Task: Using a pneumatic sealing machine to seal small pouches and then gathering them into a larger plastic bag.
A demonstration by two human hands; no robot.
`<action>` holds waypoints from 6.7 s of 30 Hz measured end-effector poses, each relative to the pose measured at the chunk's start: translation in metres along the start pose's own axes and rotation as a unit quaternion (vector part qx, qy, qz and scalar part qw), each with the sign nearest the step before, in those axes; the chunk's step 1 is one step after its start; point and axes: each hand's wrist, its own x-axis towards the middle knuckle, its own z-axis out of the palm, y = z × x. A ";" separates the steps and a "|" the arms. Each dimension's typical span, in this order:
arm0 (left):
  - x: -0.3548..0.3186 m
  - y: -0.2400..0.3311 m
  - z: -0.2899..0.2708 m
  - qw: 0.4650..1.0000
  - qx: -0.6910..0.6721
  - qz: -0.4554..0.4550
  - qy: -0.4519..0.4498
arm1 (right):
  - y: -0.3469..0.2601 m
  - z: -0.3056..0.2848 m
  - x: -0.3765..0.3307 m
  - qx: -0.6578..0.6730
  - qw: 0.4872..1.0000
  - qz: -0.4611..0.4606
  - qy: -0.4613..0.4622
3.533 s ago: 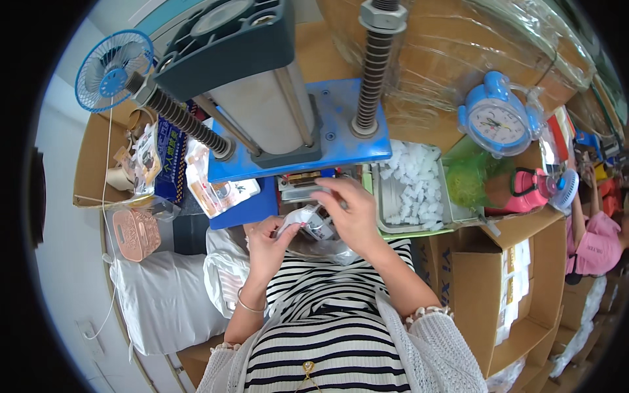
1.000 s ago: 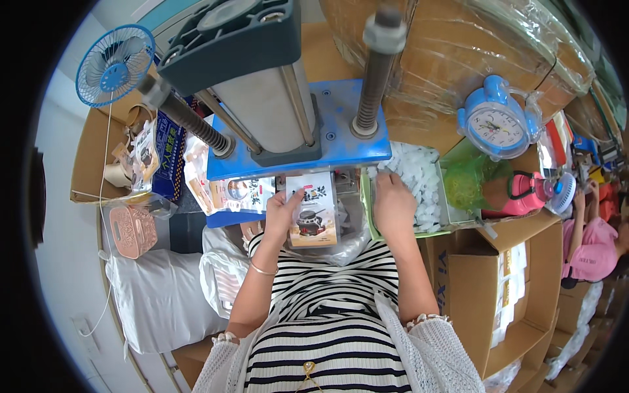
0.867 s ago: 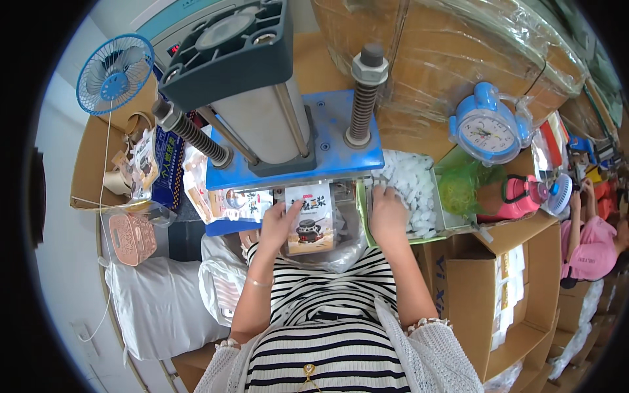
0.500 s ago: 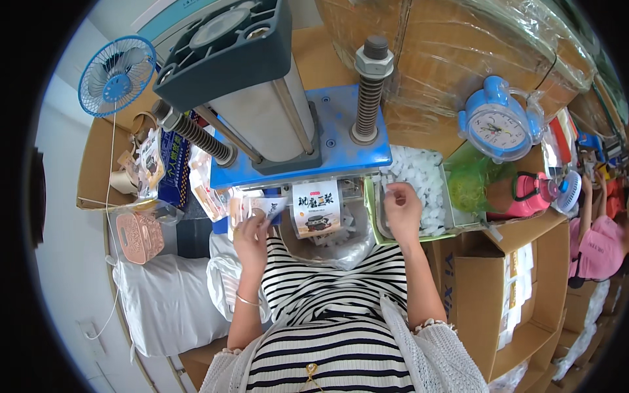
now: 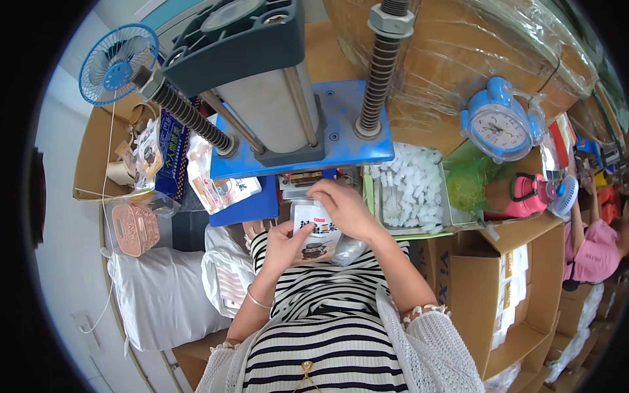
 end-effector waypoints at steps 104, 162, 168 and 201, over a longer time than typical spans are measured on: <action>0.051 -0.017 -0.007 0.991 -0.132 0.009 0.012 | 0.039 -0.022 -0.022 -0.137 0.938 0.115 0.296; 0.005 -0.029 0.005 0.996 -0.091 -0.011 0.004 | 0.008 0.035 -0.015 0.110 0.959 0.119 0.231; 0.009 -0.036 0.003 0.998 -0.047 -0.028 -0.007 | 0.015 0.020 -0.014 0.004 0.990 0.083 0.113; -0.003 0.009 -0.065 0.886 0.369 0.145 0.240 | 0.047 -0.030 -0.058 -0.147 0.923 0.203 0.291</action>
